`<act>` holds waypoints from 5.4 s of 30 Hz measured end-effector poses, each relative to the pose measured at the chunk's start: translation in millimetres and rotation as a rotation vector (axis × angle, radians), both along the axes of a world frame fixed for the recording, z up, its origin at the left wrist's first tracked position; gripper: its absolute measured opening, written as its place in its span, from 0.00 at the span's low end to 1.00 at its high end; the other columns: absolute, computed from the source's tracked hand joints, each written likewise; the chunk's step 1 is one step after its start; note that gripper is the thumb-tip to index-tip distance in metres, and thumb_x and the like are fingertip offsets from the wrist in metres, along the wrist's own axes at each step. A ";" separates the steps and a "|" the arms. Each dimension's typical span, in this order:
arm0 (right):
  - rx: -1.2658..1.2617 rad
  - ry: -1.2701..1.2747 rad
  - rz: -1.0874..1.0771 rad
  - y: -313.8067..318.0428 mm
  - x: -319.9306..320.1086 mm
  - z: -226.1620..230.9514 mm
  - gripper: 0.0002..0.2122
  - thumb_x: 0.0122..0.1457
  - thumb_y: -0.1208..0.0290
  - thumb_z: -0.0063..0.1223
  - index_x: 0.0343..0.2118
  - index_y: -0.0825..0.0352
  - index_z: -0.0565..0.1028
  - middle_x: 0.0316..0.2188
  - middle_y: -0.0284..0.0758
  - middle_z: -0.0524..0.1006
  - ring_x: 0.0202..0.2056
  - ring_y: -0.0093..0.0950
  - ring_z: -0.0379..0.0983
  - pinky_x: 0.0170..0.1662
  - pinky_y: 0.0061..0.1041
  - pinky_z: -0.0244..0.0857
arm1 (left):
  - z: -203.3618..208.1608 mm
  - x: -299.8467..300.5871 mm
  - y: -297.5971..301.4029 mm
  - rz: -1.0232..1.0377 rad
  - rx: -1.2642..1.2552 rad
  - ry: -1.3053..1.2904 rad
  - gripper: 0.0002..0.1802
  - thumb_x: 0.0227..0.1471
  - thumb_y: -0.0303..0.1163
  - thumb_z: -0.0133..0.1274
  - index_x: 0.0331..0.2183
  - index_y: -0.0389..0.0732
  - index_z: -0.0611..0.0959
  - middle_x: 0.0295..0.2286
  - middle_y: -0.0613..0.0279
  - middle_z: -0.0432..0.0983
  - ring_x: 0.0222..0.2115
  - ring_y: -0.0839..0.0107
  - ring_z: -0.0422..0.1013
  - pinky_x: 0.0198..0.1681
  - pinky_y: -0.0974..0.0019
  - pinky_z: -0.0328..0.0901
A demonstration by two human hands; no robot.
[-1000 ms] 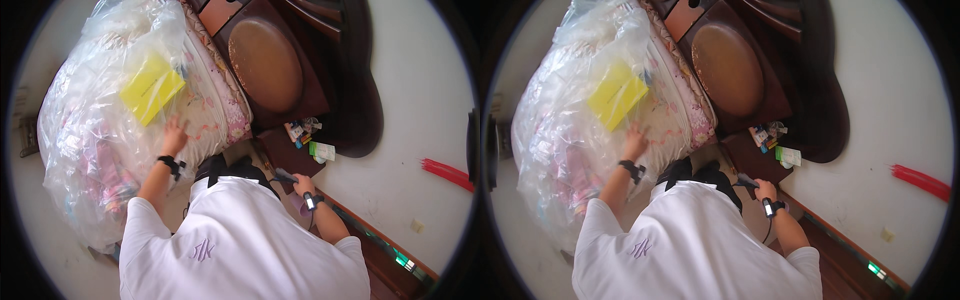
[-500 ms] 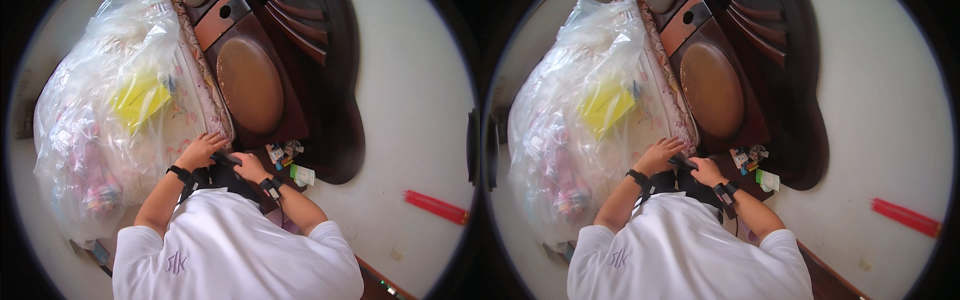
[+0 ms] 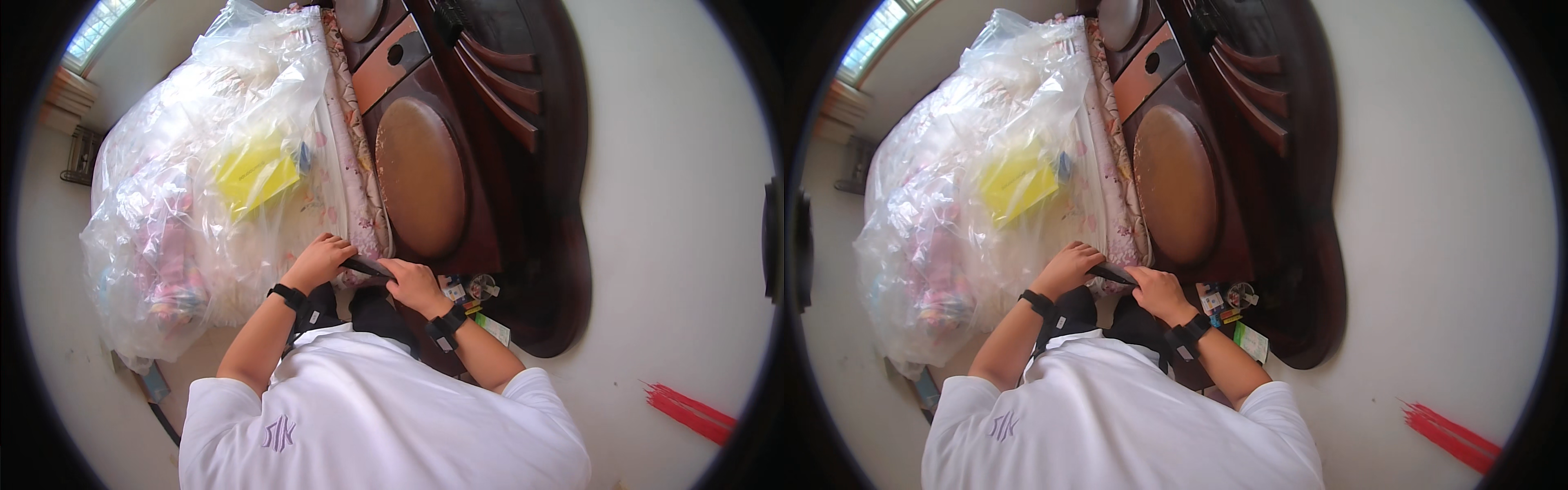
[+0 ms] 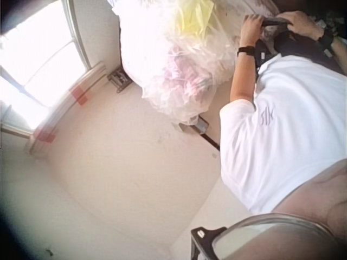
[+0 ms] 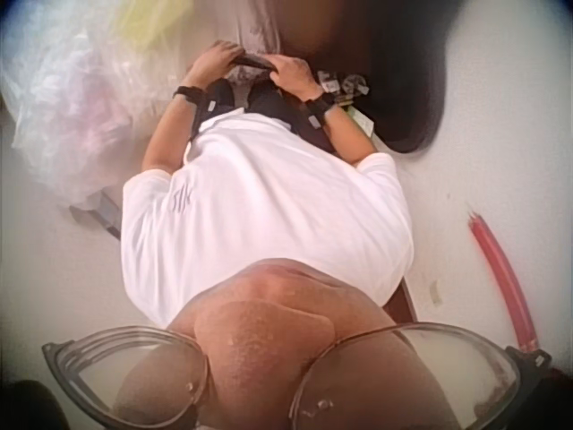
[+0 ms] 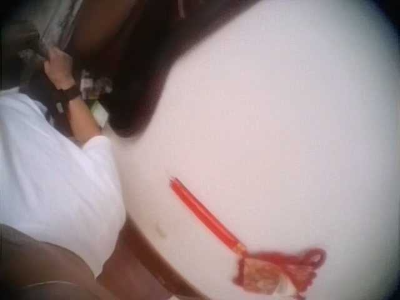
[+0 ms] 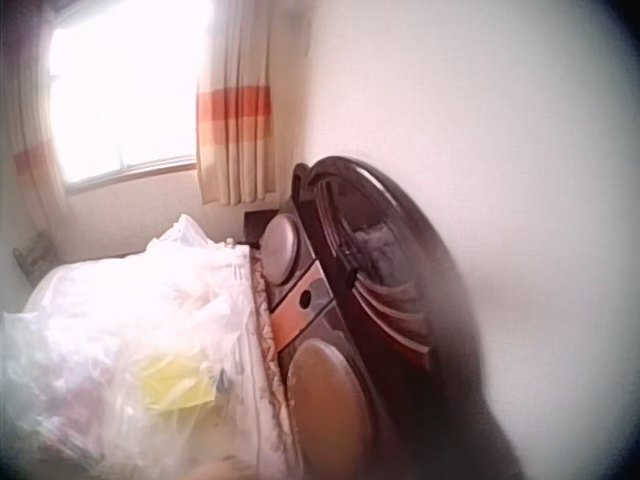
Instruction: The person wipes the surface of a dark wooden headboard with a gray cloth. They move the cloth across the top and side edges, reaching into crevices and around the curved contours of the furniture.
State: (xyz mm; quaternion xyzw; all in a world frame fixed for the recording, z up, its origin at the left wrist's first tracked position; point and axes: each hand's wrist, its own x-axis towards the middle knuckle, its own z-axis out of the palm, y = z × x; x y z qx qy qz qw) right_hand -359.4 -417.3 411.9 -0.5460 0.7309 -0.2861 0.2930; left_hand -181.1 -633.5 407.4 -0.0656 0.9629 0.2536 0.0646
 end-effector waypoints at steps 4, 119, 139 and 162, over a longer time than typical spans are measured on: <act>-0.046 0.130 -0.102 17.0 -23.9 2.6 0.21 0.57 0.74 0.58 0.55 0.61 0.80 0.47 0.39 0.84 0.47 0.41 0.82 0.50 0.41 0.78 | 0.7 -43.8 6.6 -0.085 -0.099 0.067 0.20 0.53 0.27 0.60 0.50 0.45 0.82 0.42 0.64 0.82 0.49 0.61 0.78 0.58 0.56 0.66; 0.706 0.765 -0.989 -201.6 -198.7 -25.2 0.20 0.56 0.76 0.63 0.52 0.60 0.75 0.43 0.38 0.76 0.44 0.43 0.81 0.41 0.43 0.79 | -97.0 -411.0 -167.3 -0.640 -0.048 0.725 0.17 0.52 0.34 0.56 0.45 0.47 0.84 0.39 0.69 0.80 0.42 0.71 0.81 0.44 0.66 0.74; 0.721 0.869 -0.716 -299.0 -245.2 -46.3 0.10 0.59 0.76 0.57 0.44 0.60 0.77 0.37 0.37 0.80 0.41 0.40 0.83 0.39 0.42 0.80 | -141.0 -410.9 -256.7 -0.369 0.137 0.613 0.24 0.51 0.35 0.55 0.51 0.45 0.83 0.42 0.69 0.80 0.46 0.70 0.82 0.48 0.65 0.72; 0.449 0.962 -0.201 -351.8 -287.4 -43.0 0.09 0.59 0.74 0.55 0.42 0.64 0.77 0.37 0.34 0.75 0.42 0.35 0.76 0.45 0.35 0.76 | -184.5 -407.9 -318.5 -0.137 0.069 0.609 0.16 0.51 0.33 0.55 0.44 0.48 0.86 0.36 0.71 0.81 0.38 0.70 0.78 0.40 0.63 0.71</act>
